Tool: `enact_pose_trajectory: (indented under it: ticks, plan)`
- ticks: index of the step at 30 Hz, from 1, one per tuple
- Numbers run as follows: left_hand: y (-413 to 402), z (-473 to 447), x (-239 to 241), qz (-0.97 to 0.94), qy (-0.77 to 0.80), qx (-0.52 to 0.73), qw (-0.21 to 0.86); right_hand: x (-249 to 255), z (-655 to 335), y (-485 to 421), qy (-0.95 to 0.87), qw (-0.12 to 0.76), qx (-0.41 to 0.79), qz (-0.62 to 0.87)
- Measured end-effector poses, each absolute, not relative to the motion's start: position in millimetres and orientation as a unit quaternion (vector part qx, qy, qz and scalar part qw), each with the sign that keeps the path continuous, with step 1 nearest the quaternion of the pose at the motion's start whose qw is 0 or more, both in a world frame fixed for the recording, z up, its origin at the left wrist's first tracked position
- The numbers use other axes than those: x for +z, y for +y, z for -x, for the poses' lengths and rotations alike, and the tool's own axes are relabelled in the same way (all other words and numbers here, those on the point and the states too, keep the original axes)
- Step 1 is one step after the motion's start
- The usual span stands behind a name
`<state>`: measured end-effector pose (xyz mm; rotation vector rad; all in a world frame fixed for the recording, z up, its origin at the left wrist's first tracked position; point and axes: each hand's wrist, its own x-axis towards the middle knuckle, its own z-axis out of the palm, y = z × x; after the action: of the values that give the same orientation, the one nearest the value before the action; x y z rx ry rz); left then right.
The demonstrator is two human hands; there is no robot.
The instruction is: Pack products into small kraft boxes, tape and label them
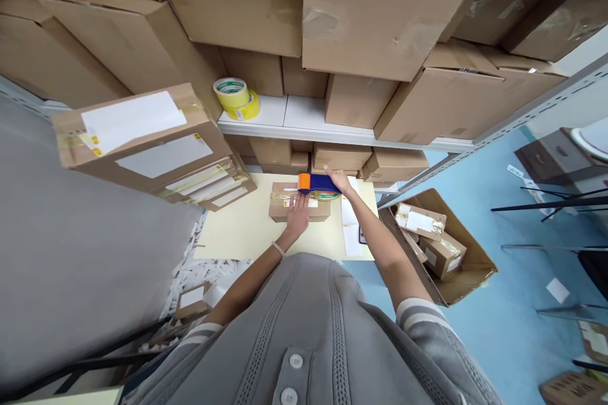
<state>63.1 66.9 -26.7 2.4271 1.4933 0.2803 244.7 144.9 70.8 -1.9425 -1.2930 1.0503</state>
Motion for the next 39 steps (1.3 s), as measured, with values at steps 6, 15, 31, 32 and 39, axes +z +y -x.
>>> enact_pose_trajectory:
  ticks: [6,15,31,32,39]
  plan:
    - [73,-52,-26,-0.849,0.481,0.082,0.202,56,-243,138,-0.525,0.264,0.381,0.714]
    - [97,-39,-10,-0.588,0.503,0.288,0.564,55,-247,139,-0.534,0.265,0.354,0.721]
    - [102,-34,13,-0.107,0.405,0.383,0.823,50,-239,147,-0.581,0.231,0.297,0.722]
    - [102,-34,13,-0.071,0.398,0.382,0.831,51,-238,146,-0.586,0.23,0.295,0.719]
    - [107,-44,3,0.039,0.401,0.372,0.836,51,-240,144,-0.592,0.243,0.308,0.704]
